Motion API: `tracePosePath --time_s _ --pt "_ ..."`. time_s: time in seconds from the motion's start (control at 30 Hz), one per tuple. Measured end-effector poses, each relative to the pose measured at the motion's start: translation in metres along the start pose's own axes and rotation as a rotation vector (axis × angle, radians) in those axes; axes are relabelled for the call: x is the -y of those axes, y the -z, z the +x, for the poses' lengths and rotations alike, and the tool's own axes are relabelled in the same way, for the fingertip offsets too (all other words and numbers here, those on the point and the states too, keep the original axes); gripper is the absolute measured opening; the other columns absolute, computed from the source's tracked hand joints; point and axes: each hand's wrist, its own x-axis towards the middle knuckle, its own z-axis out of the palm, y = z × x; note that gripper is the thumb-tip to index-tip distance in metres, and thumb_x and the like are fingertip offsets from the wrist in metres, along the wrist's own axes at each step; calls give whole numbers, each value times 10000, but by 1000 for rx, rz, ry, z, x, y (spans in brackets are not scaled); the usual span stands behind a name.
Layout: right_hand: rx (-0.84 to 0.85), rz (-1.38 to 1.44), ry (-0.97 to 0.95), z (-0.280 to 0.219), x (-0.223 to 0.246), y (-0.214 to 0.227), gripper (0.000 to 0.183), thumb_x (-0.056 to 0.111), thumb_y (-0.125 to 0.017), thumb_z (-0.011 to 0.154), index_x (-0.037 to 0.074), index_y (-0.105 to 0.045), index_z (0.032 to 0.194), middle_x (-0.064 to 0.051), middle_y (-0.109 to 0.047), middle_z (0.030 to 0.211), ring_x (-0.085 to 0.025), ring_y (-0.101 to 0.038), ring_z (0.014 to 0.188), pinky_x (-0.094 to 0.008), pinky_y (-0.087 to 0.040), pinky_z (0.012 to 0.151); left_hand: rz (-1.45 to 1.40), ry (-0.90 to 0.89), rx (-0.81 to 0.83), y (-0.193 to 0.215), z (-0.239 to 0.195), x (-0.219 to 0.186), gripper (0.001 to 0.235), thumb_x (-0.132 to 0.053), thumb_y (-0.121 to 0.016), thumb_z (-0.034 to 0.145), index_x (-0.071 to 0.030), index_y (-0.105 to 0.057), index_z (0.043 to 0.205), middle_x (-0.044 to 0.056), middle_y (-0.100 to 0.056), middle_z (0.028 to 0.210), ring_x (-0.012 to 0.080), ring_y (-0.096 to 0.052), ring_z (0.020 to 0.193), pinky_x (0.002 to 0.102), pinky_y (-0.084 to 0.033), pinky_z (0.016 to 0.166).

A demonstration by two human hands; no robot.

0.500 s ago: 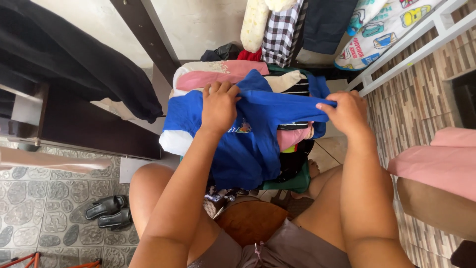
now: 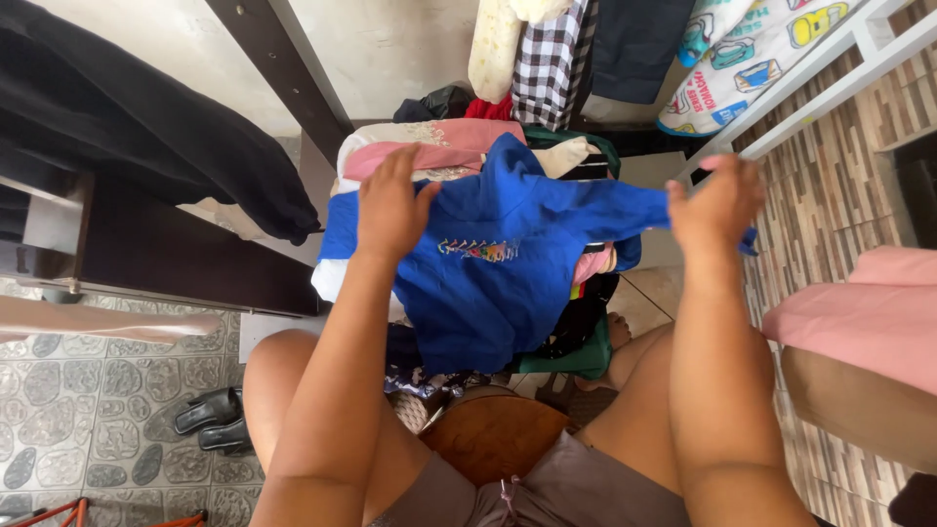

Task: The person folds a cream-colored baby garment and places it on a wooden hanger, then hangs it on a rack. They then fold a blue t-shirt and place it on a wooden hanger.

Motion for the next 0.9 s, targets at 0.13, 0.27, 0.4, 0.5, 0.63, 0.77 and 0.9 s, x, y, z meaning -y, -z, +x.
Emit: tracePosePath --time_s 0.13,0.27,0.4,0.5,0.63,0.77,0.9 --pt "58 399 407 -44 67 -22 562 223 -858 905 -4 -591 1345 -262 -634 1242 -491 -588 1192 -550 -454 1022 158 172 95 -6 -11 36 605 -555 -584 1031 -122 -525 1449 129 -603 1361 319 -562 1324 608 -346 1141" --pt "343 439 490 -60 95 -53 506 393 -830 878 13 -662 1167 -215 -708 1005 -434 -686 976 -498 -538 832 283 185 202 -29 -21 65 584 -648 -587 980 -138 -653 1259 109 -730 1115 325 -691 1127 584 -331 1143" --pt "530 463 435 -51 92 -91 299 326 -757 936 78 -709 777 -152 -659 646 -381 -672 681 -430 -495 624 -5 230 319 6 -30 37 404 -470 -673 950 -133 -756 1157 122 -779 1033 355 -719 1075 534 -485 1027" --pt "272 737 443 -33 108 -70 405 310 -771 1034 167 -625 685 5 -519 544 -133 -509 572 -274 -435 581 -467 103 -46 15 -26 53 204 -253 -678 1005 -152 -765 1159 122 -761 988 344 -718 1035 479 -505 948" --pt "206 1022 480 -39 124 -25 360 152 -719 1061 113 -600 724 40 -489 611 -77 -427 667 -235 -431 662 -604 9 -171 60 -32 30 115 -131 -662 1020 -122 -753 1089 66 -734 954 166 -625 891 365 -481 897" --pt "525 962 375 -41 97 -64 193 229 -779 977 103 -674 876 25 -606 639 -53 -539 636 -211 -461 625 -263 207 167 71 -40 12 405 -525 -680 907 -159 -775 1048 120 -724 904 335 -667 917 454 -460 913" --pt "743 608 299 -64 124 -56 285 327 -783 919 50 -752 981 -82 -660 630 -170 -599 599 -304 -494 555 72 287 411 45 -44 -4 634 -646 -479 1002 -98 -777 1117 133 -797 963 385 -705 1111 658 -129 1225"
